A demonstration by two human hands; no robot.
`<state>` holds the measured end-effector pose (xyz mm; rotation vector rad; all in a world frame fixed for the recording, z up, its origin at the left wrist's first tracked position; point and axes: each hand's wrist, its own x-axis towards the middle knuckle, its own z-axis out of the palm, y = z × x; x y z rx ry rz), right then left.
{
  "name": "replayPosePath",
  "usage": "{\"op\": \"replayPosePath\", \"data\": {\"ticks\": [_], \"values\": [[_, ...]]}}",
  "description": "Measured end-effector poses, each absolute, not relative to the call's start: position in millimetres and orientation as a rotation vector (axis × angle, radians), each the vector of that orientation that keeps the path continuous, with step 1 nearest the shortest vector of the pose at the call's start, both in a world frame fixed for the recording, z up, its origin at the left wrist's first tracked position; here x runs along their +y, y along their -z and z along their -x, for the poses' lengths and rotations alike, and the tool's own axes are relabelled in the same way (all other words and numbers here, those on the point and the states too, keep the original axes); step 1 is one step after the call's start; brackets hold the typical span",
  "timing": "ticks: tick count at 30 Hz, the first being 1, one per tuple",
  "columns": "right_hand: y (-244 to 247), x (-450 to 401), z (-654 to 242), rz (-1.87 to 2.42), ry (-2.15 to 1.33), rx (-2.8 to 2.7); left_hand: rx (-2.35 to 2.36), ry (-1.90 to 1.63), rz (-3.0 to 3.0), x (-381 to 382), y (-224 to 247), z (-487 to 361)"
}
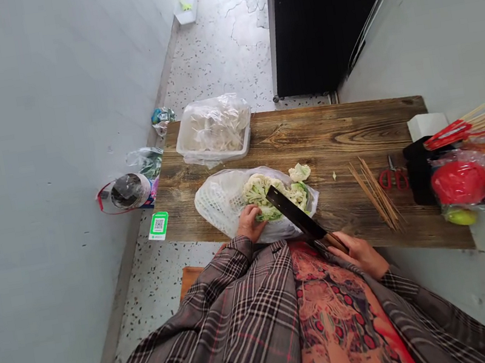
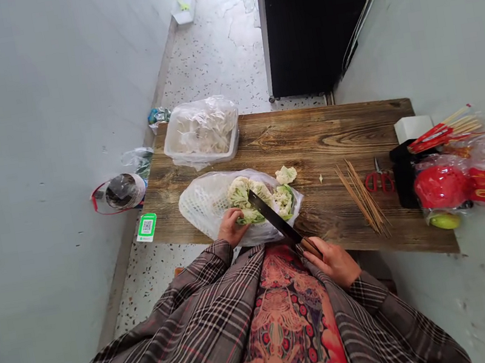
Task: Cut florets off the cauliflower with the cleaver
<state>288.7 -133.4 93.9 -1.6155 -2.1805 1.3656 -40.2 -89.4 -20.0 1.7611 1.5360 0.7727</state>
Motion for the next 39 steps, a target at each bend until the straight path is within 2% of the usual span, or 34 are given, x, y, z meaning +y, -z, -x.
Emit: {"op": "replayPosePath", "data": {"ticks": [8,17,26,31,35,39], "values": [[-99.5,-131.0,-288.4,1.581,-1.305,-2.241,1.582,-0.768,-1.725,-99.3,20.2,38.3],[-72.4,-129.6,-279.9,1.617,-1.352,-2.503,1.563,-0.758,-1.812,-106.5,28.7,40.2],[-106.9,-121.7,-283.3,1.599,-1.312,-2.373,1.561,-0.797,-1.802,-107.2,32.4,38.7],[-85.0,-123.1,-275.6,1.711,-1.314,-2.526,1.593,-0.734,-1.898,-105.9,28.2,35.8],[-72.0,-117.2,-282.4,1.652,-1.418,-2.392,1.549,-0.637,-2.073,-107.8,21.8,29.4],[-75.1,-107.5,-292.8,1.624,-1.521,-2.231,1.500,-0.686,-2.004,-107.6,17.6,31.2]]}}
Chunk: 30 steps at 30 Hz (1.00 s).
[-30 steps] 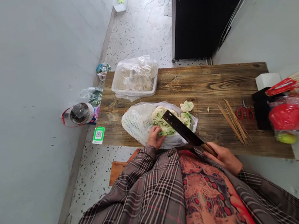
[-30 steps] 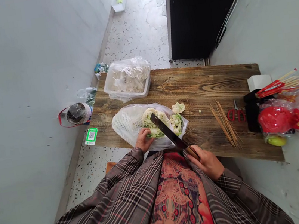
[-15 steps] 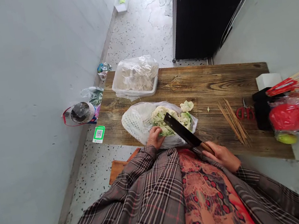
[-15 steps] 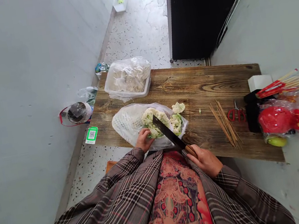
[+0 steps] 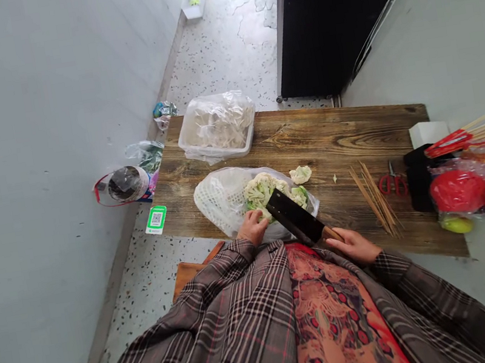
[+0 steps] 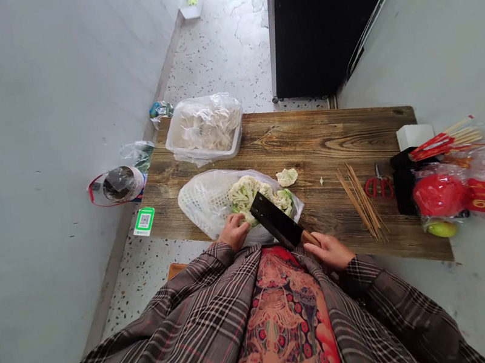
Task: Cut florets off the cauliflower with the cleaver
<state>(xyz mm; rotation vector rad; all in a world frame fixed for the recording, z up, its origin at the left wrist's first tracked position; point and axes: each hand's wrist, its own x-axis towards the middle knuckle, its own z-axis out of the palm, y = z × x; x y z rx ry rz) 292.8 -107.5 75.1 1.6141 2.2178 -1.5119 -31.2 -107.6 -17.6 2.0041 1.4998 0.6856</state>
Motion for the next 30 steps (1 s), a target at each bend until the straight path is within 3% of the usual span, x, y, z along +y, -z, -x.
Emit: {"op": "replayPosePath", "data": {"ticks": [9,17,21,24,30], "values": [[-105.0,-102.0,-277.8,-1.558,1.271,2.418,1.543,-0.828,-1.695,-99.5,6.0,49.4],[-89.0,-93.6,-243.4,-1.327,1.008,2.191,1.476,-0.653,-1.967,-107.4,4.3,39.9],[-77.4,-89.8,-242.0,-1.343,1.069,2.218,1.395,-0.695,-1.937,-109.1,-3.4,42.9],[-66.8,-86.9,-252.3,-1.437,1.229,2.291,1.508,-0.854,-1.665,-106.4,-9.6,58.5],[-66.3,-86.6,-265.1,-1.624,1.414,2.290,1.466,-1.220,-0.486,-98.1,-35.0,98.0]]}}
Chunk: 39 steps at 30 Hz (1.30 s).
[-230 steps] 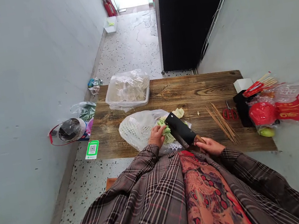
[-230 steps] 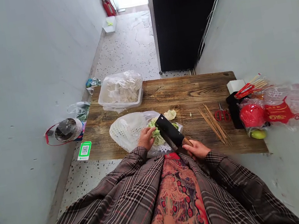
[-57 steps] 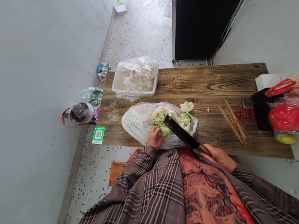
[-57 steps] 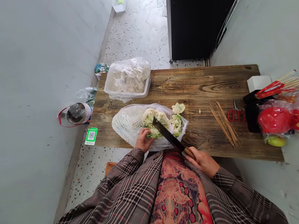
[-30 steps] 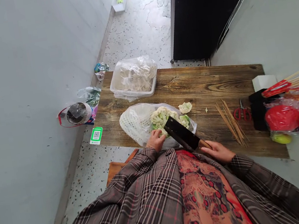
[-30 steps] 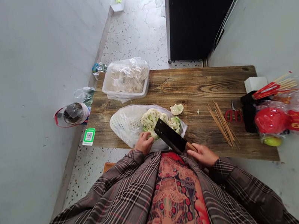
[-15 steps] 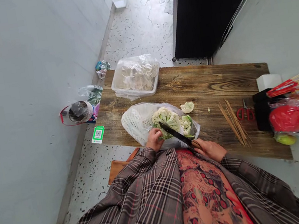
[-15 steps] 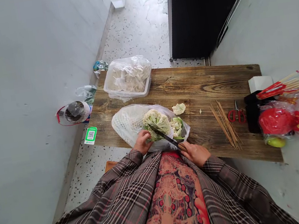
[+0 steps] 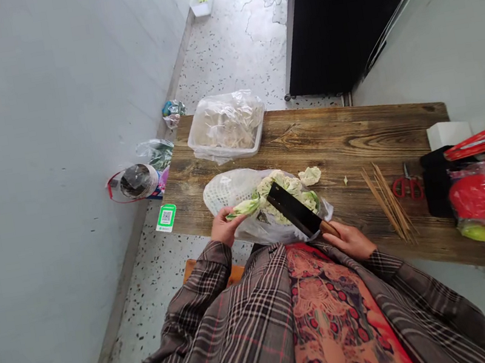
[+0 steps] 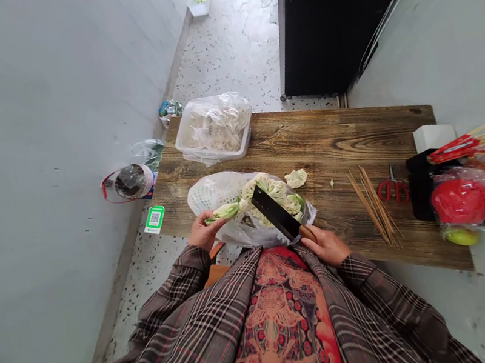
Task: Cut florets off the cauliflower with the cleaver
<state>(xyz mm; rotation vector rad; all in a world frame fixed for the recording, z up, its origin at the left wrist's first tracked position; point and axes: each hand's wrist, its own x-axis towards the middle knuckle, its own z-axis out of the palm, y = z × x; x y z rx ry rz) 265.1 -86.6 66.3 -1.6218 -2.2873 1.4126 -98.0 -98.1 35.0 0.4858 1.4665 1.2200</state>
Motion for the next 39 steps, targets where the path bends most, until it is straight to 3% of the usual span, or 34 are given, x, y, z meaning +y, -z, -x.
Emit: {"op": "replayPosePath", "data": {"ticks": [8,16,22,29,34,39], "values": [[-101.1,-85.3,-262.1,1.705,-1.704,-1.582,1.267,-1.174,-0.246,-95.2,-61.9,98.6],[-99.6,-92.3,-273.2,1.809,-1.592,-1.133,1.511,-0.703,-0.857,-87.2,-42.9,80.0],[-85.2,-105.5,-291.6,1.866,-1.461,-1.060,1.418,-0.951,-0.467,-73.6,-34.2,71.7],[-72.2,-112.6,-292.4,2.006,-1.214,-1.153,1.278,-1.094,-0.186,-67.9,-55.3,76.6],[-88.8,-80.2,-250.7,1.813,-1.212,-1.140,1.127,-1.171,-0.044,-69.1,-73.3,52.1],[-95.1,-49.0,-192.8,1.466,-1.465,-1.080,1.021,-1.210,-0.055,-71.5,-91.1,22.4]]}}
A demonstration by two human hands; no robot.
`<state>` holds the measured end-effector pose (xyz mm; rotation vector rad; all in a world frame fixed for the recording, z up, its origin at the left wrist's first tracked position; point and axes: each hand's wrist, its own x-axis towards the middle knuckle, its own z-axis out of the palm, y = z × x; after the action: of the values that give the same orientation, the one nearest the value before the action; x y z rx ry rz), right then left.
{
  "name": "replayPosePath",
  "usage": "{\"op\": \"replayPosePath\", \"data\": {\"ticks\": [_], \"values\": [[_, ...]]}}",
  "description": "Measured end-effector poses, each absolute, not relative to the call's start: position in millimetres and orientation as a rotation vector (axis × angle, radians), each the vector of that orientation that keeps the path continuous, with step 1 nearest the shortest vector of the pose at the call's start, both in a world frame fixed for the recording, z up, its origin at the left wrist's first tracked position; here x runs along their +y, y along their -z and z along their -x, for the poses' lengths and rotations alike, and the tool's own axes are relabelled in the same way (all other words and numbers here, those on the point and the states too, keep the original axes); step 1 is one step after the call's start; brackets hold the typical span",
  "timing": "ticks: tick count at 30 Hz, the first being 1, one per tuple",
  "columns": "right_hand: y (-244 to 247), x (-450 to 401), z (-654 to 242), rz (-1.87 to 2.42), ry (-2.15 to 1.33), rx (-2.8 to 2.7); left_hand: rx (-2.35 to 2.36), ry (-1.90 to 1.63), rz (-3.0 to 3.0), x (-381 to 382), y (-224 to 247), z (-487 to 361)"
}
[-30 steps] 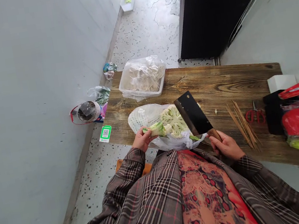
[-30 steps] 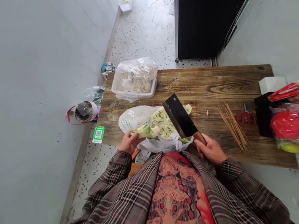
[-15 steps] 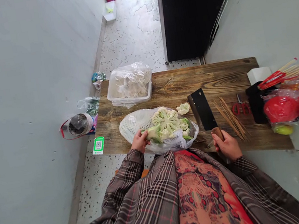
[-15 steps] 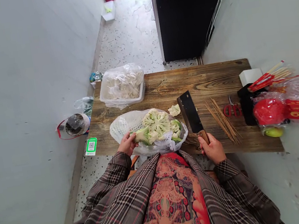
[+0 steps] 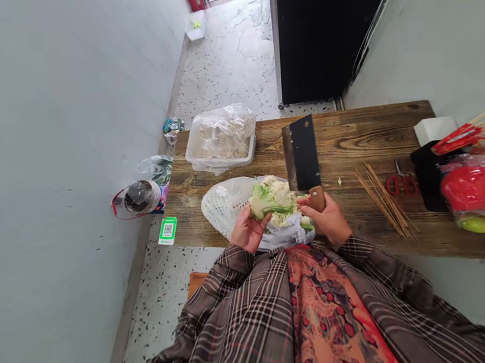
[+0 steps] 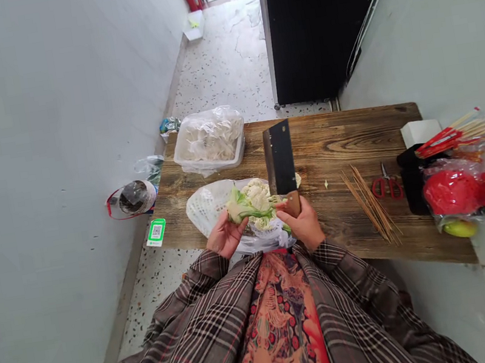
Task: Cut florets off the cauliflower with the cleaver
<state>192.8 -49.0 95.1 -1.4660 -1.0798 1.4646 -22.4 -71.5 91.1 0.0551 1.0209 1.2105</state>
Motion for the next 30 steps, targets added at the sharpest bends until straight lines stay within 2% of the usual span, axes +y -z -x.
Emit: {"op": "replayPosePath", "data": {"ticks": [10,20,30], "values": [[-83.6,-44.2,-161.1,1.427,-1.577,-0.922,0.858,-1.122,-0.046,-99.4,-100.0,15.6],[-92.5,-51.9,-163.0,1.425,-1.436,-1.329,1.104,-0.836,-0.196,-95.2,-84.8,15.5],[-96.1,-52.2,-163.6,1.274,-1.578,-1.235,0.911,-0.865,-0.075,-88.1,-78.2,17.1]]}}
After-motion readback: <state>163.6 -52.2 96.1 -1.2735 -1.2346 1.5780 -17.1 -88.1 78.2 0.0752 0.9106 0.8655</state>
